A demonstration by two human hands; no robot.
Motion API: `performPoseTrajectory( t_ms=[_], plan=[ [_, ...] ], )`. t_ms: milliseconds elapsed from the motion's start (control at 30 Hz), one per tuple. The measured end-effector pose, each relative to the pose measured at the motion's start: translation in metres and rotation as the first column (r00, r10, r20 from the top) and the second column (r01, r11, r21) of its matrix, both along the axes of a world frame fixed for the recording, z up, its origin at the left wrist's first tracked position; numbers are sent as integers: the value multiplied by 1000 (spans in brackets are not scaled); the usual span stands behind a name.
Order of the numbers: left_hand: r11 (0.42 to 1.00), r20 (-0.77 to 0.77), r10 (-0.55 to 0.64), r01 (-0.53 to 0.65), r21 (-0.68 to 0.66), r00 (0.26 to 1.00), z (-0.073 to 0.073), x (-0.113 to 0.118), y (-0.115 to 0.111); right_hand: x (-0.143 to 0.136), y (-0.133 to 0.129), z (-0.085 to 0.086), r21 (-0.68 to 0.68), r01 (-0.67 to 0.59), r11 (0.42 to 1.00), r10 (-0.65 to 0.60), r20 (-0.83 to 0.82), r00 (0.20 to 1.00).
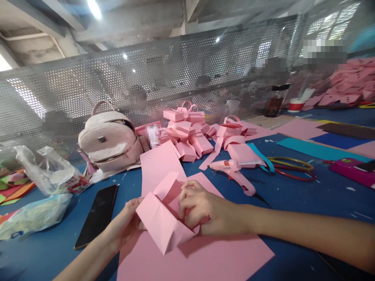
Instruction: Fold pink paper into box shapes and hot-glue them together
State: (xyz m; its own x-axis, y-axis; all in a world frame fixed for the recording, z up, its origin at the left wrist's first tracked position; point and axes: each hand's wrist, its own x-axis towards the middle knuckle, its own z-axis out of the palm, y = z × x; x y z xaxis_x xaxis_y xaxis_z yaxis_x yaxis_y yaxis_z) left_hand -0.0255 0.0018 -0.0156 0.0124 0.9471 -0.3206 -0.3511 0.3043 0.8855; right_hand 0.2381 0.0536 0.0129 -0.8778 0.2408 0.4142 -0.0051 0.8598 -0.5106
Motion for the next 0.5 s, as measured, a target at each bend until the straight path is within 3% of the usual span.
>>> performPoseTrajectory(
  t_ms=[133,233,367,433,500],
  plan=[
    [999,45,45,-44,-26,998,-5,-6,3,4,1,7,-127,39,991,-40,-5,999],
    [995,61,98,-99,9,993,-10,-9,6,7,-3,4,-181,221,958,-243,-104,965],
    [977,68,170,-177,117,983,-12,-9,9,8,-8,-8,-317,491,811,-572,-258,779],
    [964,67,180,-189,186,981,-9,-7,7,7,-9,-12,-476,497,726,-650,-239,721],
    [952,59,181,-190,242,982,-6,-3,3,5,-10,-14,-668,383,638,-630,-167,758]
  ],
)
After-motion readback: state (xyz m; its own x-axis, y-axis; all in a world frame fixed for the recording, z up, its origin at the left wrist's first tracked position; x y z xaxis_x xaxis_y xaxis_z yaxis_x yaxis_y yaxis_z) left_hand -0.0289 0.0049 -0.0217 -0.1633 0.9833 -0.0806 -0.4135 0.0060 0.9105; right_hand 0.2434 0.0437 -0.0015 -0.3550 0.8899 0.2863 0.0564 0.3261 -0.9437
